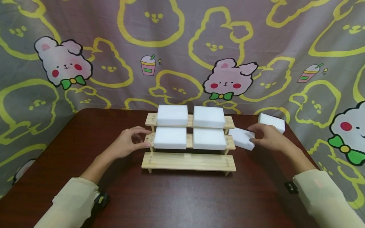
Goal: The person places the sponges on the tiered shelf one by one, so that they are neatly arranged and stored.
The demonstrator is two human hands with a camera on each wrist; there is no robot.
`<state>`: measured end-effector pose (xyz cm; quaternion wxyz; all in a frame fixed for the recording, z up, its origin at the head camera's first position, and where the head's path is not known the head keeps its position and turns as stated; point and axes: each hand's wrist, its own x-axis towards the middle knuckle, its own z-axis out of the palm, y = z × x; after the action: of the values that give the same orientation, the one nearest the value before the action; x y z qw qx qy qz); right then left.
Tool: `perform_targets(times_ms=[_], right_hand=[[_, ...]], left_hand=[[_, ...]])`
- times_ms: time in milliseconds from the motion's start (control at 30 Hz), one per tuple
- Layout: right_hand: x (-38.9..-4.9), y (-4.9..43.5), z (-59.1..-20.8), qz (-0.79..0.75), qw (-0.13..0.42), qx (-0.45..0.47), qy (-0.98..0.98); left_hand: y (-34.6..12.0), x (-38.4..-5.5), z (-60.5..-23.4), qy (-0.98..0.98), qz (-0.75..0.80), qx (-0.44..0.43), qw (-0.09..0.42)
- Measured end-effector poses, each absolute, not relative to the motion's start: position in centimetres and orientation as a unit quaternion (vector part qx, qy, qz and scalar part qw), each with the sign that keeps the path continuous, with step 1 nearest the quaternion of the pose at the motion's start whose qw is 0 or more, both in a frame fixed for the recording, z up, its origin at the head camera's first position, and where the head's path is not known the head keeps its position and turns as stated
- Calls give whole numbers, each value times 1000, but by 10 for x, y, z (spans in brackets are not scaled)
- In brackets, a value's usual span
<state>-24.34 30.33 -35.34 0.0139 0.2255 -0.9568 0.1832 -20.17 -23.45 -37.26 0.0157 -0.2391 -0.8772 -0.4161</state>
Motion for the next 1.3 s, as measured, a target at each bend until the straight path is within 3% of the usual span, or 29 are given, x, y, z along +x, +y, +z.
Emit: perform_targets(times_ms=[933, 1300], right_hand=[[-242, 319, -363, 169, -2, 200, -965], [-231, 329, -346, 187, 49, 207, -959]], left_hand=[[-234, -202, -374, -873, -420, -245, 20], [-235, -202, -373, -874, -418, -246, 19]])
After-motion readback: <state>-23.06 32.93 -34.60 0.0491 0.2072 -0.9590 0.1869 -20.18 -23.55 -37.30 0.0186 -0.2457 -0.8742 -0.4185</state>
